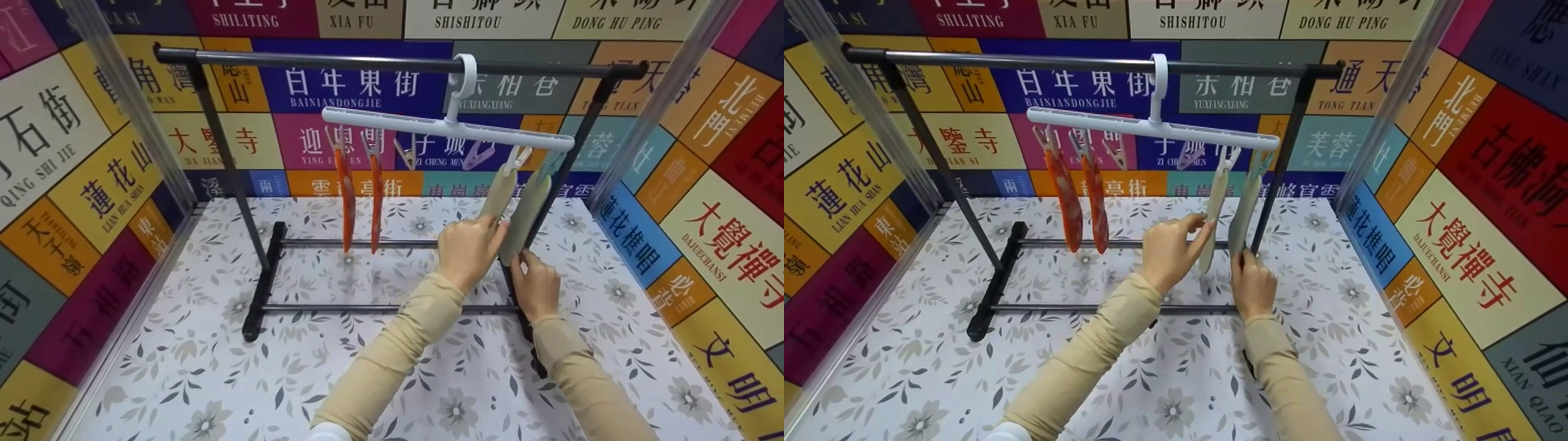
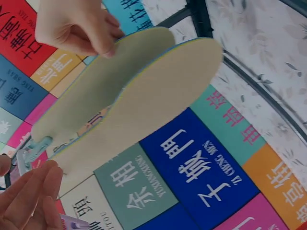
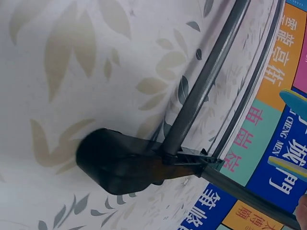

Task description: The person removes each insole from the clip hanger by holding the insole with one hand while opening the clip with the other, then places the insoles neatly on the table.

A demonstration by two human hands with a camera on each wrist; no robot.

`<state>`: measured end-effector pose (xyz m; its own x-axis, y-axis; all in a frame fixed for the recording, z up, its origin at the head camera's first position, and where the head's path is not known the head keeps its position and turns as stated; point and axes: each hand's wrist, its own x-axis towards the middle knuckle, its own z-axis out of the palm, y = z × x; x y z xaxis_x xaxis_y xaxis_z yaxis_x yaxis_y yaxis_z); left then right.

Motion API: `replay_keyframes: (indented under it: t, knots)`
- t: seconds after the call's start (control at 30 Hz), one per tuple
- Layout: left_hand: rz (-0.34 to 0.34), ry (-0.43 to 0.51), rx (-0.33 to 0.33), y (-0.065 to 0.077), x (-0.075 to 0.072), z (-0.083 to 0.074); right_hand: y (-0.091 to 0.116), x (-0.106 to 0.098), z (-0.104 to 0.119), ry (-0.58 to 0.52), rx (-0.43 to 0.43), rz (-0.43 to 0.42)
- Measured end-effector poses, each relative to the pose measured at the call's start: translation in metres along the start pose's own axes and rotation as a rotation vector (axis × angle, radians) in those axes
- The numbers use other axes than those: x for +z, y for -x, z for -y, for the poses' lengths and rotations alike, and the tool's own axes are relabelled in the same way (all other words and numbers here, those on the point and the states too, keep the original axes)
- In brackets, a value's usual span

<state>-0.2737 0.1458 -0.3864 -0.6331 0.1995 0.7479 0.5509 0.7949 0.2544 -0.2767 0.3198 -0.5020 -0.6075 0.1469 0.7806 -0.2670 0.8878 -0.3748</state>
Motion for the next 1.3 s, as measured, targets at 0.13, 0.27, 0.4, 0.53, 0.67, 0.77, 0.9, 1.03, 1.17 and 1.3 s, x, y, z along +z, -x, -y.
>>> replay_keyframes:
  t: [0.13, 0.27, 0.4, 0.53, 0.67, 0.77, 0.9, 1.03, 1.17, 1.3]
  knots:
    - [0.027, 0.031, 0.012, -0.004, -0.003, -0.010, 0.010, -0.004, 0.002, 0.003, -0.042, -0.038]
    - [0.069, 0.072, 0.013, -0.008, -0.008, -0.021, 0.020, -0.010, 0.009, 0.006, -0.060, -0.038]
    - [0.098, 0.108, 0.031, -0.013, -0.013, -0.032, 0.028, -0.015, 0.015, 0.003, -0.058, -0.030]
    - [0.128, 0.102, 0.039, -0.021, -0.015, -0.042, 0.034, -0.020, 0.021, -0.011, -0.047, -0.039]
    - [0.159, 0.054, 0.018, -0.029, -0.014, -0.048, 0.041, -0.024, 0.026, -0.020, -0.049, -0.054]
    - [0.170, 0.019, 0.005, -0.036, -0.013, -0.052, 0.046, -0.026, 0.029, -0.014, -0.056, -0.066]
    - [0.177, -0.005, -0.016, -0.043, -0.010, -0.057, 0.055, -0.029, 0.033, -0.004, -0.071, -0.076]
    - [0.163, -0.008, -0.048, -0.047, -0.008, -0.059, 0.063, -0.031, 0.037, 0.008, -0.095, -0.092]
    - [0.116, 0.000, -0.037, -0.046, -0.006, -0.060, 0.067, -0.033, 0.038, 0.003, -0.065, -0.130]
    - [0.091, 0.036, -0.010, -0.045, -0.006, -0.061, 0.068, -0.034, 0.035, -0.026, 0.024, -0.146]
